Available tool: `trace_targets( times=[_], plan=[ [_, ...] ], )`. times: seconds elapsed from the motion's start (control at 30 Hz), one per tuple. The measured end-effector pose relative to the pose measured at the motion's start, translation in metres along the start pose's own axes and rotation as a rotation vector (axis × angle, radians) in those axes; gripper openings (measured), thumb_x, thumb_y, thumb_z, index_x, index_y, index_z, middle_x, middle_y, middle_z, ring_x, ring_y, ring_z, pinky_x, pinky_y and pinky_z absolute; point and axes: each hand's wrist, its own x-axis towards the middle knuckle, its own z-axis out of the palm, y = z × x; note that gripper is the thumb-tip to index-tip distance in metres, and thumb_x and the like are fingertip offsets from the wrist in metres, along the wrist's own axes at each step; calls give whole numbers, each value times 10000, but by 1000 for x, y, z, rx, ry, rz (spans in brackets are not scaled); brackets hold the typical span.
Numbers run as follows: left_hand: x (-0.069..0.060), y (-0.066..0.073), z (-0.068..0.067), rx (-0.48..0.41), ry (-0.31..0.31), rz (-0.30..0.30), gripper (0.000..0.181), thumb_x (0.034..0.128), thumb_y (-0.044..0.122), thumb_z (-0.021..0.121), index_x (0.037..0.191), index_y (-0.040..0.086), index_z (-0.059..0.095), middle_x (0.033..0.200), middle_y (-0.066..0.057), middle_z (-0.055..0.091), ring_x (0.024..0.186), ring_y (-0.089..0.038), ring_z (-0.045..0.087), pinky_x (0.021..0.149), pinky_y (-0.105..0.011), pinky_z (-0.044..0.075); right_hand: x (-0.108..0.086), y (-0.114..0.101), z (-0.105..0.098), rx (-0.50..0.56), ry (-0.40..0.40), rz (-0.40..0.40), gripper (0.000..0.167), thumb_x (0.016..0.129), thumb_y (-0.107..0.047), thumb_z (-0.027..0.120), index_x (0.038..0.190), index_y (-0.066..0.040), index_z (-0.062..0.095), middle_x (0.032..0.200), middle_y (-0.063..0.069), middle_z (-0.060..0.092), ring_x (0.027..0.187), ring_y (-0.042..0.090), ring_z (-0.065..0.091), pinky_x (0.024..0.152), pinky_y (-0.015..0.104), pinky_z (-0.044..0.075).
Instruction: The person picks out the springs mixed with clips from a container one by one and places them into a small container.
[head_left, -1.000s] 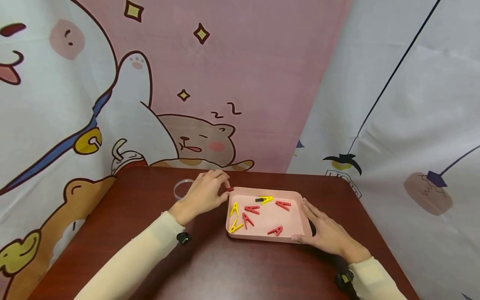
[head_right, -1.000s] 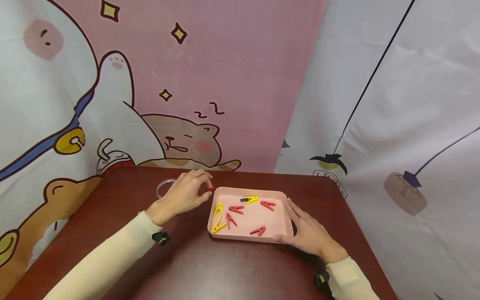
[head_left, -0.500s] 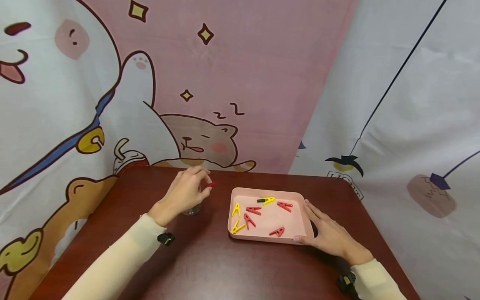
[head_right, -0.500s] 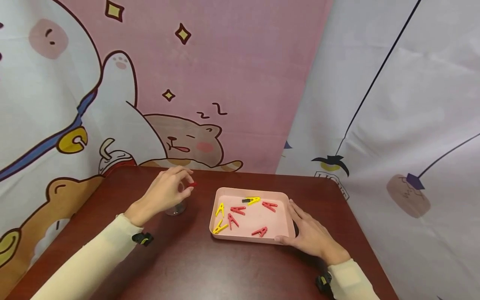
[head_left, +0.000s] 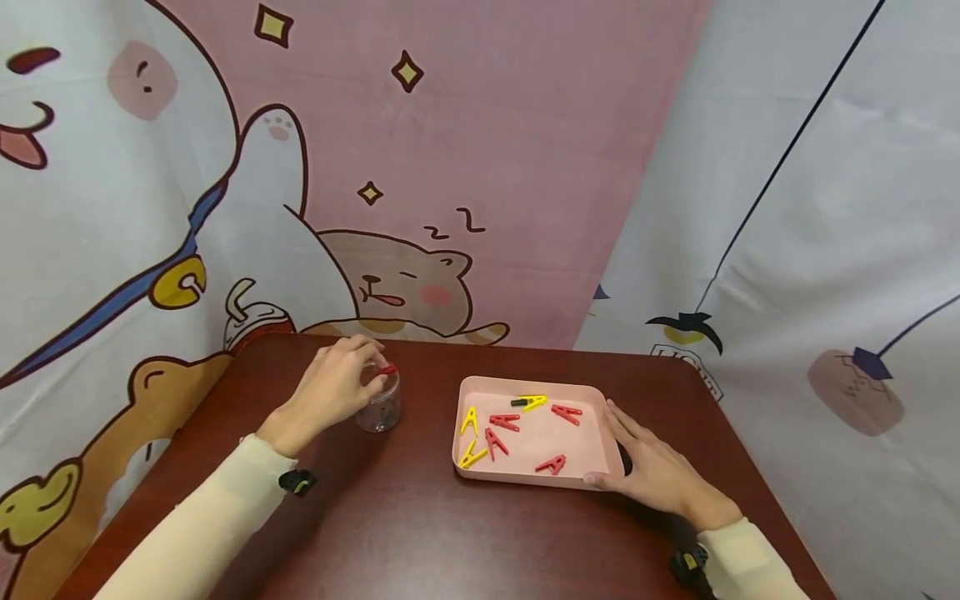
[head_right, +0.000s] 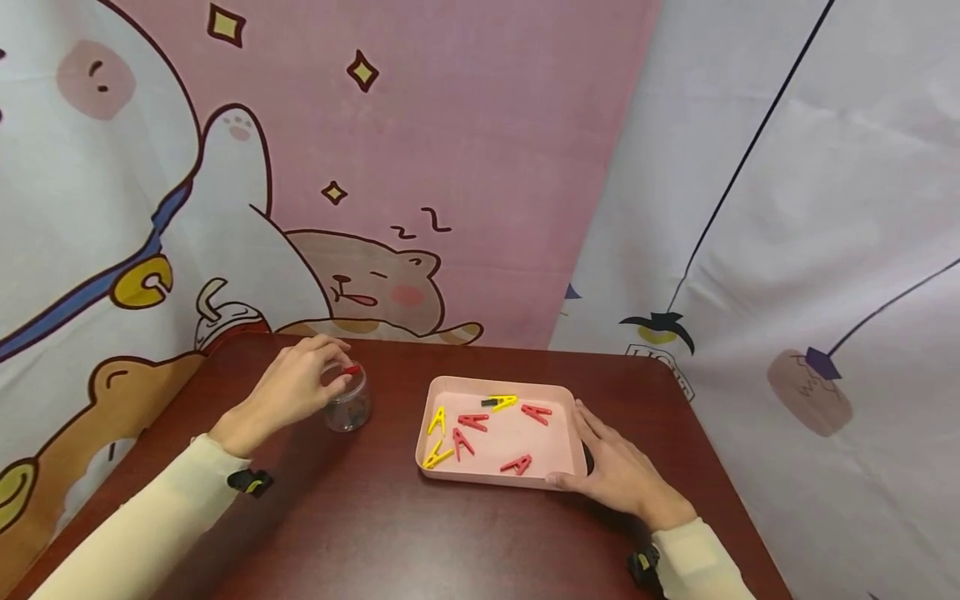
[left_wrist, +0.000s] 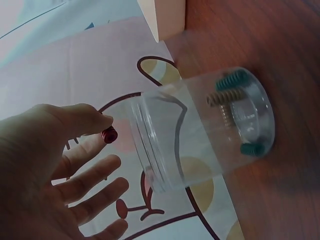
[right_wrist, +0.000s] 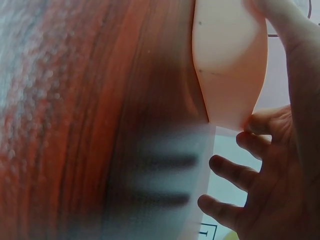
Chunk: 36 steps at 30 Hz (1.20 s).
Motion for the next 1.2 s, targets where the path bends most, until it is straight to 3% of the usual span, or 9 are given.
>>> trace_targets(
  times=[0.37,0.67,1.2],
  plan=[
    [-8,-15,-8,33,-50,-15,136,1000,163,906,1118,112,864,1449,-170,791,1328,-445,747,1107,-744,545,1,-2,-3,1,3,-3,1278,917,-880,755,1850,-128,310,1941,148,293,1632,526,540,1133,793,576],
    [-10,-15,-11,54,-64,14,102,1006,173,924,1094,147,879,1416,-159,810,1284,-437,768,1059,-746,565,0,-1,-2,-2,5,0,1283,916,-888,752,1852,-134,305,1940,149,296,1629,528,542,1126,791,580],
    [-13,-18,-11,69,-84,9,97,999,173,927,1081,167,875,1424,-150,809,1281,-435,769,1051,-750,565,1,2,2,-12,11,-12,1275,916,-891,747,1835,-105,343,1933,151,313,1638,517,541,1120,778,591]
  ],
)
